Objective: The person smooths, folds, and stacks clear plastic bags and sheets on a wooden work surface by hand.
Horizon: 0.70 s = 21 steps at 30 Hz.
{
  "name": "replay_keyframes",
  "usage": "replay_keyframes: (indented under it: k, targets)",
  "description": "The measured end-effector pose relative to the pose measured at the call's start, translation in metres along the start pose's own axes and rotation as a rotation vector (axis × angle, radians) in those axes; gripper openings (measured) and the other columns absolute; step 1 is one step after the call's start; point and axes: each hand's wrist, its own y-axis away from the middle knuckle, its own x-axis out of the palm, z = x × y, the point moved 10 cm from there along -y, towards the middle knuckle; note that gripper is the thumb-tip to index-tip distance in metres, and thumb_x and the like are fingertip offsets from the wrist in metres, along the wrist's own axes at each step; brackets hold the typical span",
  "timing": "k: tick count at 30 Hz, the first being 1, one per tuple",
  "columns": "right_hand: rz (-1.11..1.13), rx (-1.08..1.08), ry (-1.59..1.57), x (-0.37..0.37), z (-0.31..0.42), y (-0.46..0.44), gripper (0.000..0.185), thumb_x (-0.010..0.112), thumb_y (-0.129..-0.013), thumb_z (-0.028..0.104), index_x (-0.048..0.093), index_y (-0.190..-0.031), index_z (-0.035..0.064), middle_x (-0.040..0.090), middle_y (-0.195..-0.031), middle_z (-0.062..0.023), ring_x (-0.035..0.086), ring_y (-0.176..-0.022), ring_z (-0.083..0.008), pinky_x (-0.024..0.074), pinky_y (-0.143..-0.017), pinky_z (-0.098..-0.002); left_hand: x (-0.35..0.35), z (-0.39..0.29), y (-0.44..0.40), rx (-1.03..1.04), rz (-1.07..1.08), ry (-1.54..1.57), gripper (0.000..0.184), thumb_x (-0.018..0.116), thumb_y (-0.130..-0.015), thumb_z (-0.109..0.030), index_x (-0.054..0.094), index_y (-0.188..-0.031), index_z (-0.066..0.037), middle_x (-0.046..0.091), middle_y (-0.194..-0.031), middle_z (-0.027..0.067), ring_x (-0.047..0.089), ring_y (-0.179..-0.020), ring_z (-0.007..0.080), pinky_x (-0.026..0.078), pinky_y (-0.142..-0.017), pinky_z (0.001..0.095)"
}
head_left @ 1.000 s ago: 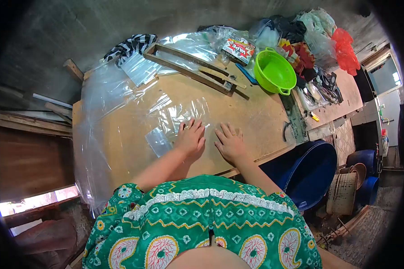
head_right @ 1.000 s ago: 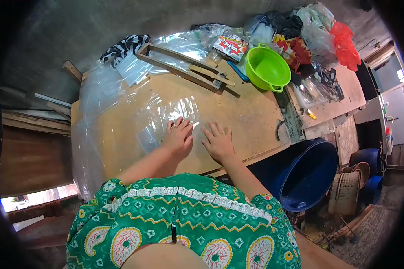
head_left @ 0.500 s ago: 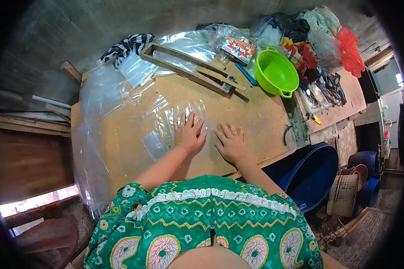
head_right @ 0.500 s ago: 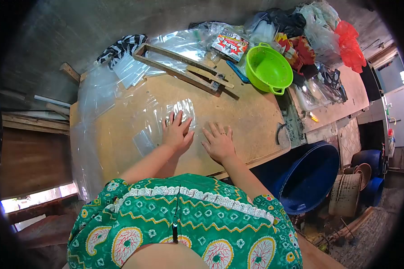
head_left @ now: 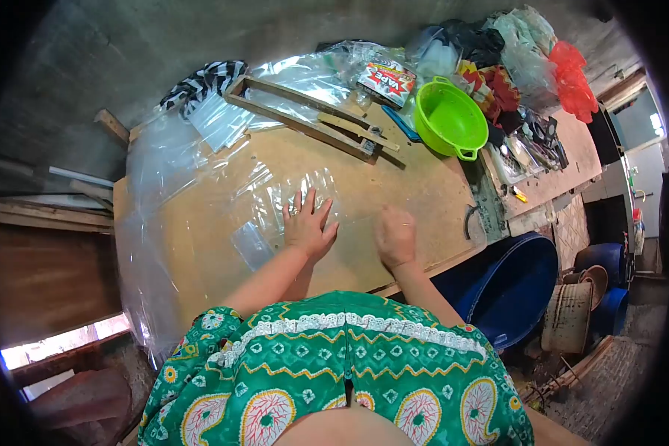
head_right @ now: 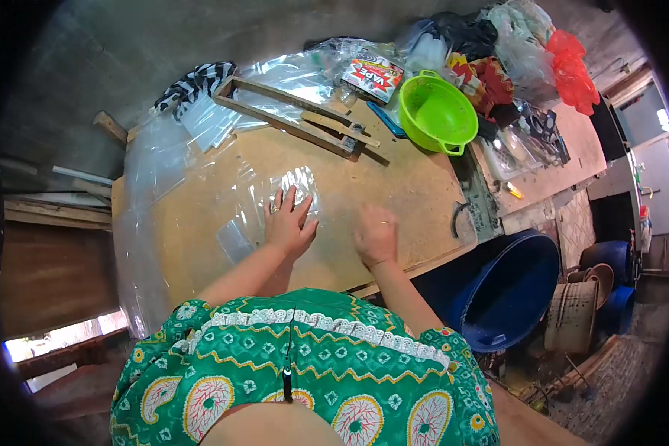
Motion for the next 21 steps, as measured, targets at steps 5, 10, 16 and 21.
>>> replay_keyframes:
  k: [5, 10, 16, 21]
  targets:
    - [-0.513, 0.459, 0.349, -0.093, -0.143, 0.046, 0.03, 0.063, -0.063, 0.025, 0.056, -0.088, 0.01, 0.053, -0.09, -0.0104, 0.049, -0.086, -0.0276, 0.0375, -0.075, -0.0391, -0.002, -0.001, 0.002, 0.015, -0.053, 0.018, 0.048, 0.054, -0.068, -0.039, 0.049, -0.112, -0.019, 0.031, -0.127, 0.012, 0.023, -0.118, 0.0343, 0.018, -0.091, 0.0544]
    - [-0.367, 0.564, 0.574, -0.109, -0.169, 0.05, 0.023, 0.06, -0.066, 0.024, 0.058, -0.086, 0.0121, 0.054, -0.089, -0.0083, 0.05, -0.086, -0.0265, 0.0395, -0.073, -0.0364, -0.002, 0.0, 0.002, -0.002, -0.024, 0.002, 0.05, 0.054, -0.068, -0.039, 0.047, -0.113, -0.019, 0.03, -0.127, 0.0119, 0.023, -0.118, 0.0341, 0.017, -0.092, 0.0543]
    - [-0.348, 0.636, 0.564, -0.099, -0.19, 0.051, 0.012, 0.053, -0.069, 0.016, 0.061, -0.078, 0.0117, 0.056, -0.078, -0.0093, 0.052, -0.078, -0.0267, 0.042, -0.068, -0.0367, -0.005, 0.001, 0.002, 0.003, -0.053, 0.014, 0.049, 0.054, -0.068, -0.039, 0.048, -0.113, -0.02, 0.032, -0.126, 0.0122, 0.024, -0.118, 0.0336, 0.017, -0.093, 0.0524]
    - [-0.662, 0.41, 0.418, -0.139, -0.134, 0.036, 0.011, 0.053, -0.072, 0.012, 0.057, -0.078, 0.004, 0.054, -0.076, -0.012, 0.052, -0.07, -0.0281, 0.0421, -0.062, -0.0354, -0.01, 0.002, 0.003, 0.0, -0.057, 0.023, 0.05, 0.055, -0.067, -0.04, 0.047, -0.113, -0.021, 0.031, -0.127, 0.0125, 0.026, -0.116, 0.0336, 0.018, -0.093, 0.0515]
